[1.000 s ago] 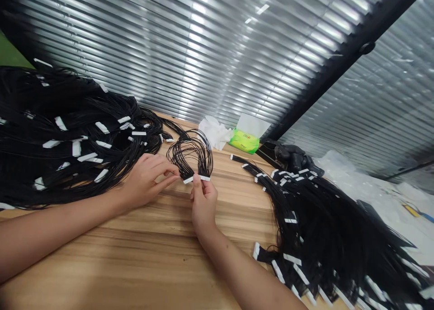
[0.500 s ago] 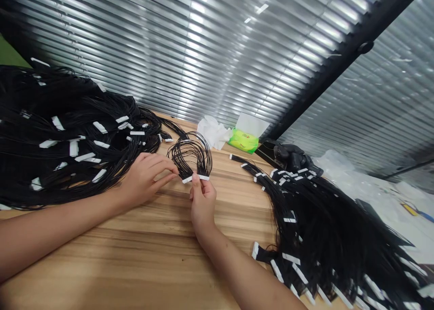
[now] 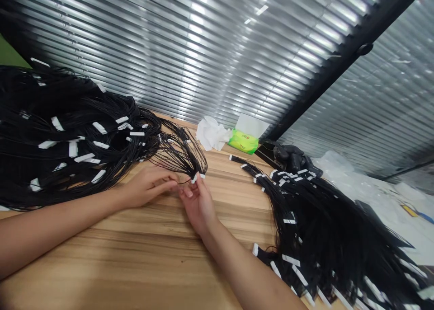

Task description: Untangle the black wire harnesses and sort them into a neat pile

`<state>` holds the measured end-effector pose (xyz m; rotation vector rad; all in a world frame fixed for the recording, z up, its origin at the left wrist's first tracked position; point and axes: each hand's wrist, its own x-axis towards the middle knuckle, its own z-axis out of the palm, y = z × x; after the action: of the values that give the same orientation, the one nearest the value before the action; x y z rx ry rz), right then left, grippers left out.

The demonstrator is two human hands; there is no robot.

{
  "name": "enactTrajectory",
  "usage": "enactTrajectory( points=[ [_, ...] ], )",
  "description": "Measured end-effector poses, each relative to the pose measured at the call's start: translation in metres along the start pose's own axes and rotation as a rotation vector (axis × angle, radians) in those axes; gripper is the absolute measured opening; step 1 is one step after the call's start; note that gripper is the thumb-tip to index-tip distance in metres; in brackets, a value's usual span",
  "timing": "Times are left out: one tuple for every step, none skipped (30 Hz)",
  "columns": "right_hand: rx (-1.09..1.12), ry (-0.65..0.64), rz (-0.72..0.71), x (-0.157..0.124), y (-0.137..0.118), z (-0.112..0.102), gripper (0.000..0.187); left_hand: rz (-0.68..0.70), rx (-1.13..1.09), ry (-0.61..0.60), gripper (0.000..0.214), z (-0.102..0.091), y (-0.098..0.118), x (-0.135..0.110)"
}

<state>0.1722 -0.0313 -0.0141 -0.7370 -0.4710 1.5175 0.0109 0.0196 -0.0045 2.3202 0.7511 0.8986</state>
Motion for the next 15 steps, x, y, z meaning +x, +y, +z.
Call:
enactTrajectory(
  points=[
    [0.042, -0.019, 0.047, -0.002, -0.001, 0.000, 0.023, -0.043, -0.053, 0.055, 0.026, 0.001, -0.002, 0.000],
    [0.069, -0.039, 0.082, -0.004, -0.001, 0.001, 0.024, -0.089, -0.125, 0.125, 0.027, 0.002, -0.005, 0.001],
    [0.082, -0.059, 0.110, -0.006, -0.001, 0.001, 0.027, -0.136, -0.213, 0.203, 0.026, 0.003, -0.007, 0.002],
    [0.083, -0.079, 0.133, -0.008, -0.001, 0.001, 0.030, -0.181, -0.306, 0.280, 0.023, 0.004, -0.010, 0.003],
    [0.076, -0.100, 0.155, -0.010, -0.002, 0.001, 0.033, -0.219, -0.381, 0.336, 0.022, 0.005, -0.012, 0.003],
    [0.069, -0.120, 0.175, -0.011, -0.001, 0.001, 0.036, -0.238, -0.409, 0.359, 0.023, 0.005, -0.013, 0.004],
    [0.065, -0.138, 0.190, -0.012, -0.001, 0.002, 0.038, -0.236, -0.391, 0.349, 0.024, 0.006, -0.014, 0.005],
    [0.066, -0.152, 0.199, -0.013, -0.001, 0.002, 0.040, -0.219, -0.345, 0.313, 0.022, 0.006, -0.013, 0.005],
    [0.076, -0.158, 0.198, -0.013, -0.001, 0.003, 0.040, -0.192, -0.284, 0.265, 0.019, 0.006, -0.013, 0.005],
    [0.098, -0.157, 0.189, -0.013, -0.001, 0.003, 0.039, -0.169, -0.223, 0.212, 0.016, 0.005, -0.012, 0.004],
    [0.130, -0.148, 0.175, -0.012, 0.000, 0.003, 0.037, -0.160, -0.175, 0.168, 0.015, 0.005, -0.011, 0.004],
    [0.167, -0.133, 0.157, -0.011, -0.001, 0.003, 0.034, -0.167, -0.148, 0.141, 0.018, 0.005, -0.010, 0.003],
    [0.205, -0.111, 0.138, -0.009, -0.001, 0.003, 0.030, -0.188, -0.131, 0.121, 0.024, 0.005, -0.009, 0.002],
    [0.237, -0.085, 0.120, -0.007, -0.002, 0.002, 0.025, -0.211, -0.110, 0.104, 0.030, 0.005, -0.008, 0.000],
    [0.259, -0.057, 0.102, -0.005, -0.003, 0.001, 0.021, -0.227, -0.093, 0.091, 0.036, 0.006, -0.008, -0.001]
  ],
)
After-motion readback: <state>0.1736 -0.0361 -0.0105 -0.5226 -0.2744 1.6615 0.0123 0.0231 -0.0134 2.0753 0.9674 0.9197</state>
